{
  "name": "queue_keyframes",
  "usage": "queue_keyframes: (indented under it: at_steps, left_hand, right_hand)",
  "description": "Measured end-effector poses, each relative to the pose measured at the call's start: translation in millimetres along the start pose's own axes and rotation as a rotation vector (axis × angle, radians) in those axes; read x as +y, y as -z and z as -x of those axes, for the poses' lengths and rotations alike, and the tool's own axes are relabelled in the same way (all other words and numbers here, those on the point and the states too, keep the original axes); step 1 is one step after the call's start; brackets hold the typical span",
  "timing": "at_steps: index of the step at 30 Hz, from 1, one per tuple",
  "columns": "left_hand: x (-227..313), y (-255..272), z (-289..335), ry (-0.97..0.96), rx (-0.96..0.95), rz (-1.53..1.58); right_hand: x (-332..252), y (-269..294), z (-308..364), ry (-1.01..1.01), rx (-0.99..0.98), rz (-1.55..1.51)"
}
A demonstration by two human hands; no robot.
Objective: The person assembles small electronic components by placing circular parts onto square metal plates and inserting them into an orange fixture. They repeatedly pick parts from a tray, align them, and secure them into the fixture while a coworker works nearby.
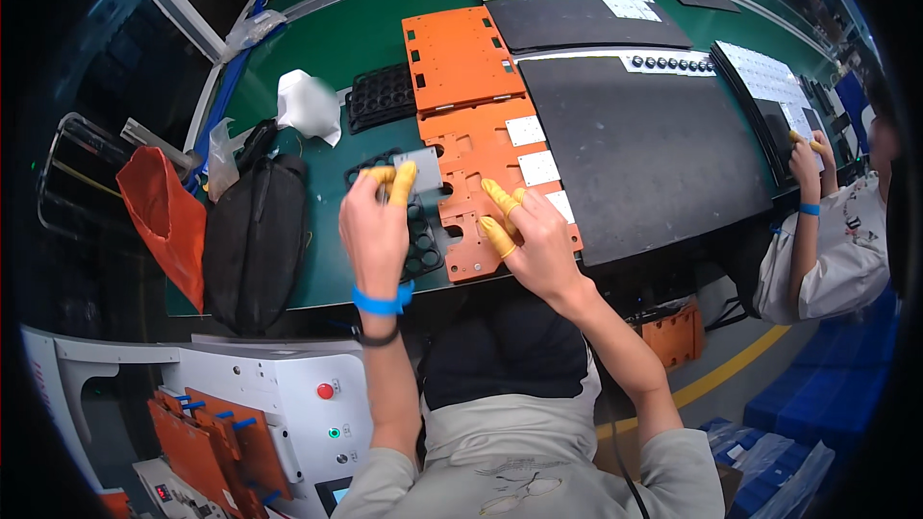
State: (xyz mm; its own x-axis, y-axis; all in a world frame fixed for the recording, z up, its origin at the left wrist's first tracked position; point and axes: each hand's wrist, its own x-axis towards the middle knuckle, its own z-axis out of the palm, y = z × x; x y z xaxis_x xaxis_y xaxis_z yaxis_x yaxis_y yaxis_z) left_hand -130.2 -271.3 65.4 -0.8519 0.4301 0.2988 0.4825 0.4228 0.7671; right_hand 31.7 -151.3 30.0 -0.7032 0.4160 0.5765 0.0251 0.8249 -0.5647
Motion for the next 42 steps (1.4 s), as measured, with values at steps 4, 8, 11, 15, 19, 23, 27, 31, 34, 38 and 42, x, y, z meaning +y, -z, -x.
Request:
queue_keyframes:
  at_steps: [4,8,11,15,19,23,27,31,34,38,42]
  left_hand:
    - [-10.1,-19.5,-44.2,0.001,-0.083,-0.347]
    - [-3.9,-30.8,-54.0,0.083,-0.223,-0.393]
    - [-13.5,-39.3,-57.2,0.095,-0.294,-0.380]
    - [-15.1,-48.5,-53.5,0.081,-0.320,-0.331]
    - [-23.4,-50.2,-55.7,0.123,-0.356,-0.245]
    - [-20.8,-51.1,-54.2,0.141,-0.318,-0.257]
    - [-10.3,-40.0,-41.5,0.040,-0.140,-0.339]
    - [-5.6,7.2,-10.4,0.066,-0.144,-0.295]
    - [-18.8,26.2,51.9,0.014,-0.193,-0.289]
    - [-30.1,31.4,87.5,0.078,-0.229,-0.382]
    - [-51.7,53.2,72.0,0.001,-0.177,-0.413]
  right_hand:
    - [2.0,-6.5,2.8,0.072,0.026,0.073]
    - [4.0,-4.1,3.1,0.059,0.046,0.050]
    - [5.2,-3.6,3.8,0.054,0.046,0.031]
    - [3.2,-4.5,4.6,0.053,0.038,0.021]
    - [0.2,-8.5,4.1,0.069,0.046,0.058]
    - [2.8,-8.4,6.0,0.099,0.034,0.117]
    - [5.9,-4.6,9.1,0.089,-0.008,0.071]
    - [1.6,20.9,31.0,0.138,0.115,-0.030]
    - [-2.2,34.2,52.3,0.179,0.141,-0.050]
    - [-12.0,31.9,58.5,0.196,0.104,-0.115]
    - [-16.0,32.6,50.0,0.256,0.078,-0.118]
